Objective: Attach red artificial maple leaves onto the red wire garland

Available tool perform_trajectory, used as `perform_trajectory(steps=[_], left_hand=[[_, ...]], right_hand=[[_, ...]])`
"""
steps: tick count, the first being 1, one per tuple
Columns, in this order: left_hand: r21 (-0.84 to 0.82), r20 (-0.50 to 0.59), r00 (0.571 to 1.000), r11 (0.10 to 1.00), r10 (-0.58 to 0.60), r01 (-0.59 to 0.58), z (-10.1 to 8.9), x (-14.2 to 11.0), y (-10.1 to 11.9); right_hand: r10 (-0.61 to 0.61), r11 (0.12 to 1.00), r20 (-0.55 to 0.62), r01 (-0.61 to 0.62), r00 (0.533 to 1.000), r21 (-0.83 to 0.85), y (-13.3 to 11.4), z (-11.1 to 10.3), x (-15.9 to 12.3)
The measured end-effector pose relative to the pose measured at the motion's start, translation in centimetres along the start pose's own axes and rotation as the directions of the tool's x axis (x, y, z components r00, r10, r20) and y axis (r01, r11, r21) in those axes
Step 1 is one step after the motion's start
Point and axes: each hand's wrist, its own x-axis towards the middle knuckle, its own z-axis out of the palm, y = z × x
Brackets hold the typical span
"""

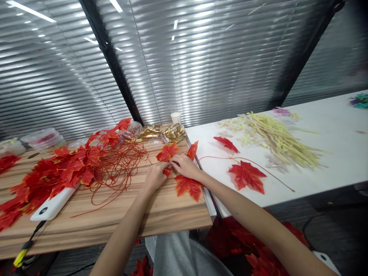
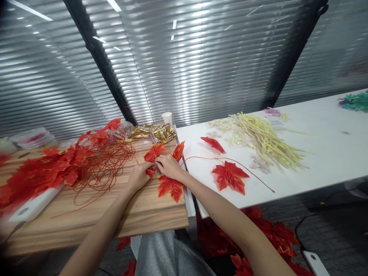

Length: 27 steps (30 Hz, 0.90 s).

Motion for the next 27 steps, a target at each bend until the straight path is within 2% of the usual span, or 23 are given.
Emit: perform_trajectory(steps=[27], left_hand=[[0.014,-0.013,1.0,1.0,0.007,-0.007,0.07,-0.04,-0.05]], right_hand=[[0.004,1.0,-0.009,-0.004,1.0,0.006,0.02,0.03,0.02]])
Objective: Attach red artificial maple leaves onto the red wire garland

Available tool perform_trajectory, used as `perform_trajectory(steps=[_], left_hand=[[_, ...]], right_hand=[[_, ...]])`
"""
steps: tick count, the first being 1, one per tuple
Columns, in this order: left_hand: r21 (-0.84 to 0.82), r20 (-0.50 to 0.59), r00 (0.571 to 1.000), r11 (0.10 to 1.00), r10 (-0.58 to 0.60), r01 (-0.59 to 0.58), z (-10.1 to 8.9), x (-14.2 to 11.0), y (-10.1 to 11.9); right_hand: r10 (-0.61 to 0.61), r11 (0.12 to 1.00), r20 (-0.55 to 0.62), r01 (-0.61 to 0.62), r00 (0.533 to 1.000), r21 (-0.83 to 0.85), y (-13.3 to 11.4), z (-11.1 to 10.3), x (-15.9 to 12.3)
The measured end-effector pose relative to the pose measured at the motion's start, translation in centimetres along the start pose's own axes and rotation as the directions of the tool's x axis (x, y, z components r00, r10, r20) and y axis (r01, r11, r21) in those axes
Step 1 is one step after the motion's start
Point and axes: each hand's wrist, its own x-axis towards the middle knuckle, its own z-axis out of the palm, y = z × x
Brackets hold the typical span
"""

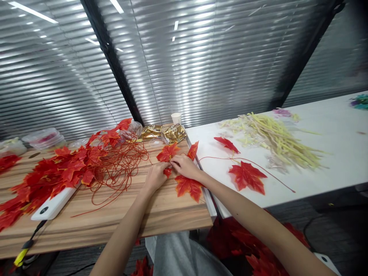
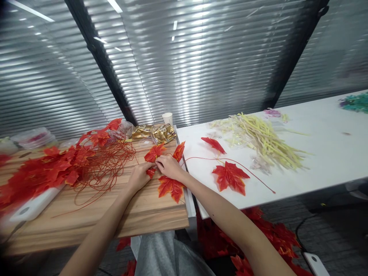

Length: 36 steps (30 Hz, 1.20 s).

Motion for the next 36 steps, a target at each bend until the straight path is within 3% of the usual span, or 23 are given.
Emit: perform_trajectory(steps=[36], left_hand=[[-0.002,0.011,1.0,1.0,0.003,-0.003,-0.08,0.0,-0.03]], right_hand=[[0.002,1.0,0.015,-0.002,1.0,-0.005,-0.1,-0.1,0.03]])
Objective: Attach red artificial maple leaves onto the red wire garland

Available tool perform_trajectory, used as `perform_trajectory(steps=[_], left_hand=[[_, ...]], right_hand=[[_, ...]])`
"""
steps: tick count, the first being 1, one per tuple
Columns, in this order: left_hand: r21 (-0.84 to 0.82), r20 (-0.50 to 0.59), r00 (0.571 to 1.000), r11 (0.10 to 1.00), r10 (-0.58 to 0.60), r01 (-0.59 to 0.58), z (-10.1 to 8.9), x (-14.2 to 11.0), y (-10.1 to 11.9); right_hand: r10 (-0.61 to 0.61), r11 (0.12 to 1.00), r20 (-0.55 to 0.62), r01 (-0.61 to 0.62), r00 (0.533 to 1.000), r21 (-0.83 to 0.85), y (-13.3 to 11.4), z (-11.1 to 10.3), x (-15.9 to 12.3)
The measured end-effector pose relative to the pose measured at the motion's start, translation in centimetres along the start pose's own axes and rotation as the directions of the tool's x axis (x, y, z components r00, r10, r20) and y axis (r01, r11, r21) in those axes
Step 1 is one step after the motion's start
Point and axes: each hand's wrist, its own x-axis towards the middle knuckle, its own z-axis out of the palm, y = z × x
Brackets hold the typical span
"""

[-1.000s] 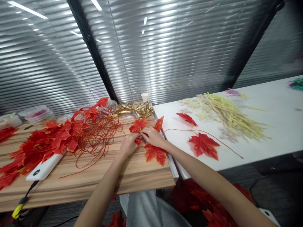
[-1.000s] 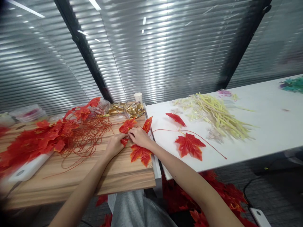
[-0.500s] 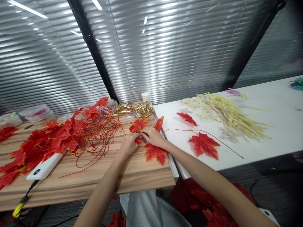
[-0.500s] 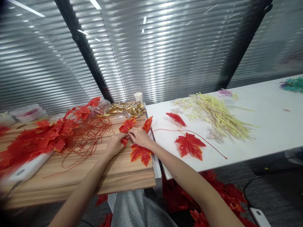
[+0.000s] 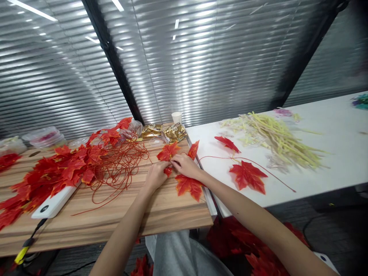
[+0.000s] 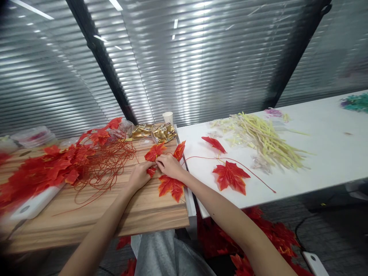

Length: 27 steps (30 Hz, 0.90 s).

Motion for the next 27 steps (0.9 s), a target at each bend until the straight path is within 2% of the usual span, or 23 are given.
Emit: perform_trajectory(steps=[21,27], left_hand=[[0.0,-0.004,1.0,1.0,0.0,0.0,0.05,-0.01,-0.04],[-0.017,-0.019,1.0,1.0,0.008,-0.008,-0.03,-0.04,-0.07]], right_hand=[[0.013,1.0,0.006,-0.013,1.0,0.025,0.03,0.06,-0.01],[-0.014,0.999,-0.022,0.015,1.0,0.042,0.02,-0.06,0.02]])
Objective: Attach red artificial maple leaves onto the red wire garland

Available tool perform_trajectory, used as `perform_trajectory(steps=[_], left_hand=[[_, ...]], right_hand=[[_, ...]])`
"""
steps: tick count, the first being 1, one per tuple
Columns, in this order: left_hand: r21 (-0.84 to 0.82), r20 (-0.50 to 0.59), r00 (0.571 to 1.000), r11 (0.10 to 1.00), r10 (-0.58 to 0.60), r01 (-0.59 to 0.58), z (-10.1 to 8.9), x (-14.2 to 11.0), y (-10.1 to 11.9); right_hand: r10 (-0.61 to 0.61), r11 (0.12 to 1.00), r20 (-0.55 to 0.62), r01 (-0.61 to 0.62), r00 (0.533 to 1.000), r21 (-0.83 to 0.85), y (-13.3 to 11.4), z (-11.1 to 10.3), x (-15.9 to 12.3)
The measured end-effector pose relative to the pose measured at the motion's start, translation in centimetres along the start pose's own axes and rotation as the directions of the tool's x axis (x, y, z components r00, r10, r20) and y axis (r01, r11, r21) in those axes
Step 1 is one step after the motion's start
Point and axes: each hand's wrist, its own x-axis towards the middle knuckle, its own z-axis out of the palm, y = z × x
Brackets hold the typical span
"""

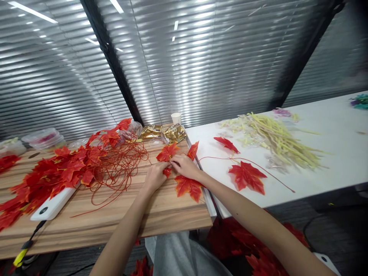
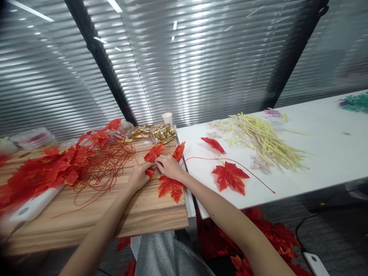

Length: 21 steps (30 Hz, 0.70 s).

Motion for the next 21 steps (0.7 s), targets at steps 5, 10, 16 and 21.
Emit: perform_trajectory(steps=[5,10,16,21], left_hand=[[-0.112,-0.053,0.998,0.994,-0.017,0.011,-0.04,0.07,0.02],[-0.266,-0.129,0.99,0.964,-0.05,0.014,-0.18,0.17,0.22],[-0.405,-0.159,0.981,0.914,-0.107,0.034,-0.59,0.38,0.72],[-0.475,-0.164,0.974,0.878,-0.154,0.059,-0.54,0.52,0.67]], right_hand=[[0.005,0.997,-0.067,0.0,0.998,0.081,0.22,0.07,0.13],[0.033,0.984,-0.152,-0.005,0.988,0.179,0.17,0.18,0.18],[0.081,0.962,-0.219,-0.019,0.972,0.274,0.0,0.22,0.17],[0.068,0.953,-0.234,0.006,0.97,0.302,0.08,0.15,0.21]])
